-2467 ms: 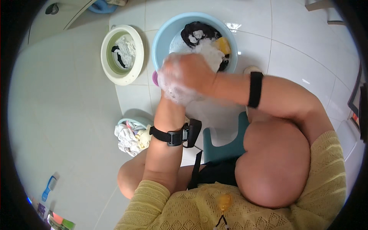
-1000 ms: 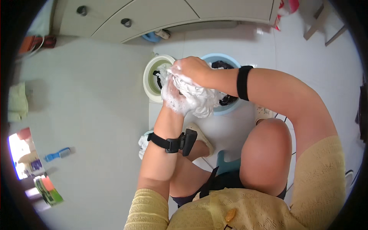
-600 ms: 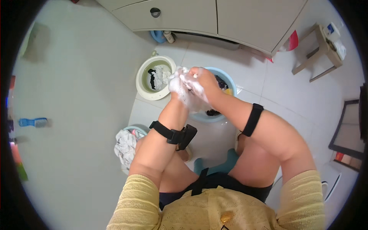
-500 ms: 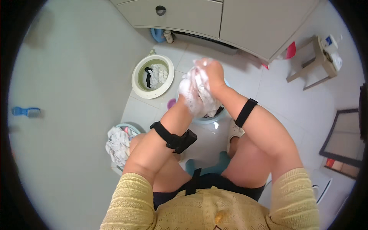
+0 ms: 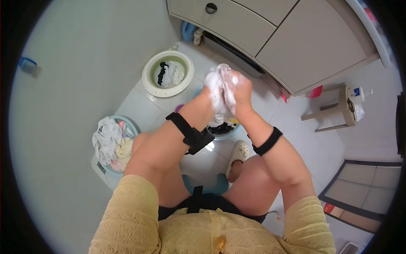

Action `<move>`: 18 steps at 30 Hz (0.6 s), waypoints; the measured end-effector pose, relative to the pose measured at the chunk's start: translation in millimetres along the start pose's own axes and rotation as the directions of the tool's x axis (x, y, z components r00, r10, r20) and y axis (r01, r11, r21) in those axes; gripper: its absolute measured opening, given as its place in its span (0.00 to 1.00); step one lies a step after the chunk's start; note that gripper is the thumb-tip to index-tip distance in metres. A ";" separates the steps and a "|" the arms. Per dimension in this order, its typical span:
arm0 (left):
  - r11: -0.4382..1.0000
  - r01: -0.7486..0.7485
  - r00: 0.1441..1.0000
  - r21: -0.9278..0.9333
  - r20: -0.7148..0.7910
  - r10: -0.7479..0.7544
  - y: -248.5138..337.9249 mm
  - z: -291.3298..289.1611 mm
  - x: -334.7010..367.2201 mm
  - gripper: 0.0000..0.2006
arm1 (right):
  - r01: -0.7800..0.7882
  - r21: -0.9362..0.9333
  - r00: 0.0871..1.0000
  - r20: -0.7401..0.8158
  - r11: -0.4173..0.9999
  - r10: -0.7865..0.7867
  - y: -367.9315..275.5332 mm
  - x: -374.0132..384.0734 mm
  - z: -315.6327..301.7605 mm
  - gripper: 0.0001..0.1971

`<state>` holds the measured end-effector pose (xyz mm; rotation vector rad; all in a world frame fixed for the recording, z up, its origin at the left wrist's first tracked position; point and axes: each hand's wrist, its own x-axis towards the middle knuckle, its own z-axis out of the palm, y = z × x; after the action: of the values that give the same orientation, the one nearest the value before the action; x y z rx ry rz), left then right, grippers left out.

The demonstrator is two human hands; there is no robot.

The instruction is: Hand washing clothes in a basin with soapy water.

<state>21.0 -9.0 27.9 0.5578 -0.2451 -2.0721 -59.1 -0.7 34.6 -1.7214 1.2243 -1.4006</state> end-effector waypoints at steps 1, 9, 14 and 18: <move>1.000 0.008 1.000 -0.004 0.010 -0.008 -5.5 5.9 -1.3 0.09 | 0.001 -0.012 1.000 -0.006 1.000 -0.001 12.6 4.0 -3.7 0.18; 0.991 -0.107 0.990 -0.079 -0.097 0.099 -7.2 -4.8 -4.4 0.11 | -0.617 0.240 0.782 0.288 0.749 0.552 35.1 43.1 -53.9 0.14; 0.828 -0.072 0.949 0.556 -0.217 0.229 -4.2 1.9 -22.3 0.18 | -0.696 0.240 0.705 0.405 0.676 0.582 25.3 32.3 -58.7 0.14; 0.534 -0.158 0.966 0.830 0.017 0.259 -8.3 -11.3 -18.6 0.28 | -0.587 0.234 0.779 0.426 0.775 0.461 14.2 25.7 -45.4 0.12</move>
<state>28.6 11.7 20.2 1.1402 -1.2198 -1.5708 -106.1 -25.4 44.7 -1.1665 1.0629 -0.8567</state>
